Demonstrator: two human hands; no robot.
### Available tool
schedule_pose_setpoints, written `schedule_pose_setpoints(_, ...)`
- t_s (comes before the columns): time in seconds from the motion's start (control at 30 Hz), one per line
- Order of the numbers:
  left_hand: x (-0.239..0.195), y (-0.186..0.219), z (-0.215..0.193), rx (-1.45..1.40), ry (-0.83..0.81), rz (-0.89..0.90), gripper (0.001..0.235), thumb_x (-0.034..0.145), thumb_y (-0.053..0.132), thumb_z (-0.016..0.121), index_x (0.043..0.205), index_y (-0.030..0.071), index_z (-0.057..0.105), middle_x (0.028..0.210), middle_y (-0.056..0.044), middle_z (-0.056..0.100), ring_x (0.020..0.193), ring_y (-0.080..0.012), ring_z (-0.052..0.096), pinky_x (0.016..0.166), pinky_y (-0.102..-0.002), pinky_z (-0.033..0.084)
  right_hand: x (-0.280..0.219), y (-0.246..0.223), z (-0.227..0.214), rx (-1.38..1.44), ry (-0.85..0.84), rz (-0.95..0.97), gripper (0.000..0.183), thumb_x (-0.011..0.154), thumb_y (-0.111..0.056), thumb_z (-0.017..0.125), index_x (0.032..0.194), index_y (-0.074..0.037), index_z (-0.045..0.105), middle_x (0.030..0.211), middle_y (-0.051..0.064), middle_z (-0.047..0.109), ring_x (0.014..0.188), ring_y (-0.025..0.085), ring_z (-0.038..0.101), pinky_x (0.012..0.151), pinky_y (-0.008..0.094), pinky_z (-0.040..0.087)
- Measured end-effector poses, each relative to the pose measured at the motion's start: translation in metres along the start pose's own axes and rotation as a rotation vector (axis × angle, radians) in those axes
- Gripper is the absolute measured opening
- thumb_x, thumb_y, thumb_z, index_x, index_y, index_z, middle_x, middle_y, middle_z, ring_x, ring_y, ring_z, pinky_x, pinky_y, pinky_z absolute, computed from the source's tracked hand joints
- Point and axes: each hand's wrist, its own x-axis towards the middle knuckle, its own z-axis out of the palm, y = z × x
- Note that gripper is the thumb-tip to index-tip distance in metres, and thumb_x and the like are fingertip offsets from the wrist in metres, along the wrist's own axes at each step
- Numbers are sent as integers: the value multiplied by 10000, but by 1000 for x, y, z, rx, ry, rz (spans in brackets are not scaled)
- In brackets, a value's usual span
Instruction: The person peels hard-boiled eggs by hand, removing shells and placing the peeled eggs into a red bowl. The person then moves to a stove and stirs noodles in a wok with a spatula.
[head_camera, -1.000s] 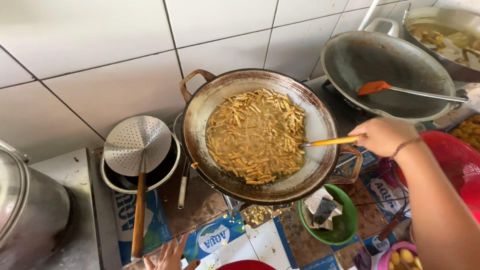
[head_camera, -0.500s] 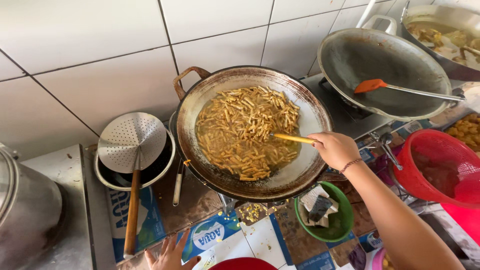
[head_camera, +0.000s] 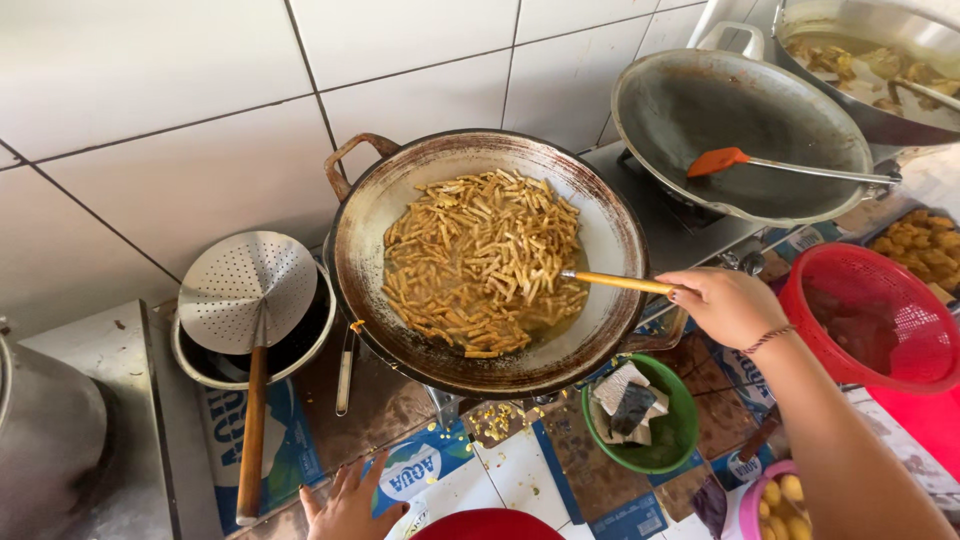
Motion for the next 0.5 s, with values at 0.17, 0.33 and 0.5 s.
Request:
schedule_pose_setpoints(0.17,3,0,-2,-2,-30,5,986,870,840,525,1638,408,82,1720,-54,142,1611,-268,90,1177,-781,-50,-18,2,-32,-88,-8,38,301,942,-332,612,1211,-304,744,1003,24,782,869,266,736,730,411,583)
schedule_pose_setpoints(0.33,4,2,-1,-3,-38,9,993,866,834,543,1640,419,81,1725,-68,127,1609,-275,95,1172,-783,-72,-38,-21,-68,-261,16,62,289,933,-344,629,1182,-318,774,953,17,783,878,257,729,718,408,584)
schedule_pose_setpoints(0.5,5,4,3,-3,-52,-5,999,854,841,559,1636,445,79,1729,-66,116,1606,-283,106,1170,-779,-69,-59,-55,-87,-554,343,-151,213,925,-230,638,1039,-263,815,970,-44,785,837,180,712,683,351,561)
